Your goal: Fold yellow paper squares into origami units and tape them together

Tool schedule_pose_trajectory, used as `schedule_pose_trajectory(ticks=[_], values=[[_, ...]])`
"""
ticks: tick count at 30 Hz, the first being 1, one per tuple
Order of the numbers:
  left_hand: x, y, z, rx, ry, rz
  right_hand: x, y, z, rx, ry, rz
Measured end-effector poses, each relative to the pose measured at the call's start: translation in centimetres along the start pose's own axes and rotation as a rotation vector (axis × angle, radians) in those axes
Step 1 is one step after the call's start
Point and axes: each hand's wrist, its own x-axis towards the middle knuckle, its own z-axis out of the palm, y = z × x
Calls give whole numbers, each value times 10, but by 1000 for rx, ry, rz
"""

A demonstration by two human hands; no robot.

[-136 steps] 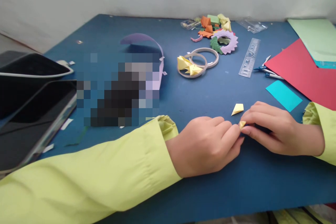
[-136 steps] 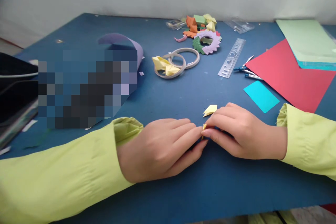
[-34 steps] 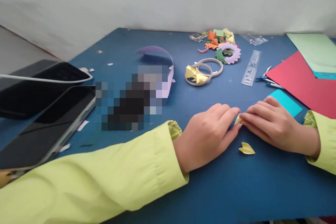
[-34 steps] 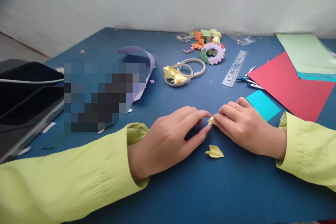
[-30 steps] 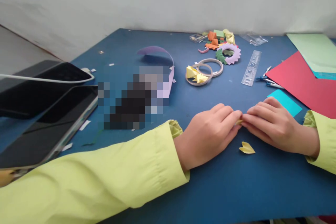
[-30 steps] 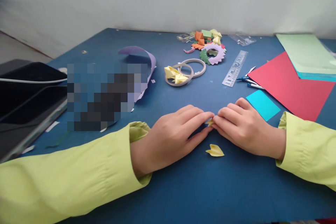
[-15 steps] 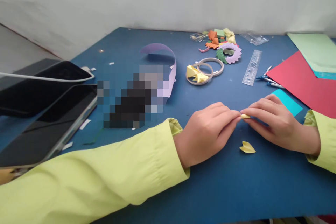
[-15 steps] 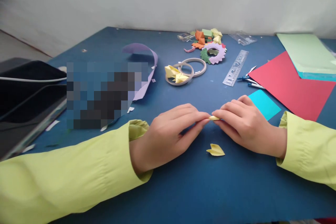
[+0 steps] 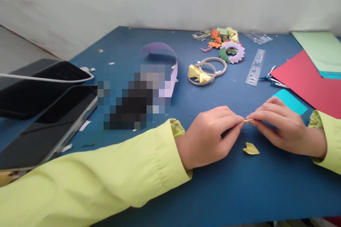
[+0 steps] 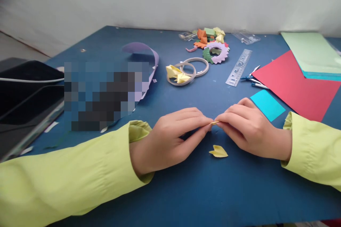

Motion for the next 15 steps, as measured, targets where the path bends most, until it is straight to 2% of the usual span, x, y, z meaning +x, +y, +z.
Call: schedule_pose_trajectory(ticks=[6,9,12,15], values=[[-1,-2,-1,87,65,76,2,-1,-2,34,37,0],[-2,-4,-4,268,52,264,1,-1,-3,113,-10,1],[-2,-5,-8,486,95,496,1,-2,-2,166,6,5],[0,-6,-13,569,106,564,1,-2,-1,199,29,44]])
